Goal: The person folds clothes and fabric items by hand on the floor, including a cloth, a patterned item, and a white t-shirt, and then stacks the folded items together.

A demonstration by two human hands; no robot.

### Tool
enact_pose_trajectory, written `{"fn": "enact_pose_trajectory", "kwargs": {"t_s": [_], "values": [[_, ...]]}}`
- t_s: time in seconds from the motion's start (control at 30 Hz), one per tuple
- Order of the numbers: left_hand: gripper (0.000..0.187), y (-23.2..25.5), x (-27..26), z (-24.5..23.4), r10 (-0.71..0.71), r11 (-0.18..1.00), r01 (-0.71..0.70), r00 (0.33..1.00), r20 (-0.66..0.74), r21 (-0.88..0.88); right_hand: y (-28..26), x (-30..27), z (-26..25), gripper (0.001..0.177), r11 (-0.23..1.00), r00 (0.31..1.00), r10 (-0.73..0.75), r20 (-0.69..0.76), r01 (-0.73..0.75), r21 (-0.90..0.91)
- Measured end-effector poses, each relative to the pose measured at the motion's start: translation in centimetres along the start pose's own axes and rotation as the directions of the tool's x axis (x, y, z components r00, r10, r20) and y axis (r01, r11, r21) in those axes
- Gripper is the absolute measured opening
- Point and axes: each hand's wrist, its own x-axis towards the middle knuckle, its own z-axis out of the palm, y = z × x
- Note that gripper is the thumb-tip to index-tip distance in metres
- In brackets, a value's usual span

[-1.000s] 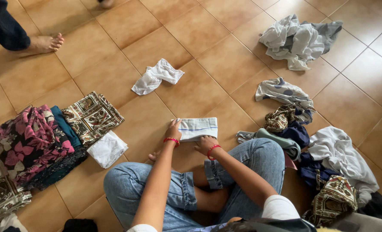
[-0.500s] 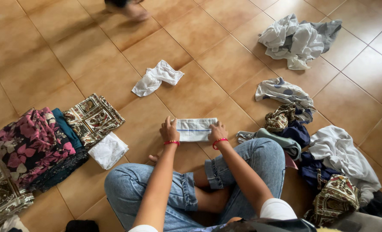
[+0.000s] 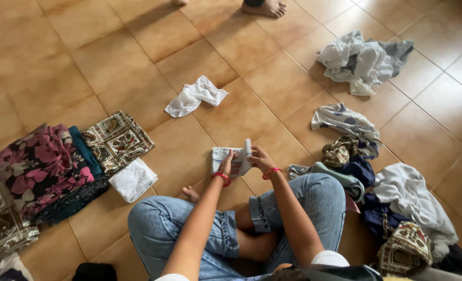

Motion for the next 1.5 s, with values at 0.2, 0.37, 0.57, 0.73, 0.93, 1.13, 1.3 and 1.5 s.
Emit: {"fn": "enact_pose_trajectory", "kwargs": {"t_s": [0.2,0.37,0.57,0.73,0.93,1.13,1.3,1.5], "values": [[0.084,-0.1,-0.1,-1.1,-0.019,0.846,0.036,0.999,0.036,-0.532,1.1,0.0,1.8,0.041,0.776,0.957,-0.257,-0.134,0.122,-0.619],[0.057,0.2,0.1,-1.5,-0.020,0.840,0.061,0.996,0.082,-0.539,1.6,-0.9,3.9,0.040,0.571,0.932,-0.362,-0.031,0.195,-0.798],[0.044,0.6,1.1,-3.3,-0.029,0.799,0.048,0.999,0.041,-0.599,1.8,-0.9,5.1,0.047,0.288,0.865,-0.478,0.151,0.317,-0.904],[0.047,0.5,0.4,-4.6,0.016,0.998,0.006,0.930,-0.368,0.059,2.8,-0.8,6.0,0.057,0.131,0.899,-0.353,0.258,0.321,-0.938],[0.044,0.8,-0.3,-4.5,0.265,0.734,0.135,0.845,-0.465,0.665,3.6,-0.3,6.0,0.049,0.089,0.895,-0.368,0.253,0.305,-0.948],[0.060,1.4,-2.6,-3.5,0.367,0.574,0.304,0.735,-0.570,0.760,4.3,0.1,6.2,0.060,-0.047,0.916,-0.235,0.324,0.323,-0.945],[0.069,2.2,-4.2,-2.8,0.440,0.551,0.372,0.631,-0.638,0.747,4.3,0.1,6.4,0.065,-0.054,0.956,-0.110,0.273,0.268,-0.962],[0.073,0.5,-2.3,-4.2,0.293,0.515,0.441,0.716,-0.634,0.735,4.0,0.1,6.6,0.071,-0.058,0.906,-0.239,0.348,0.344,-0.937]]}}
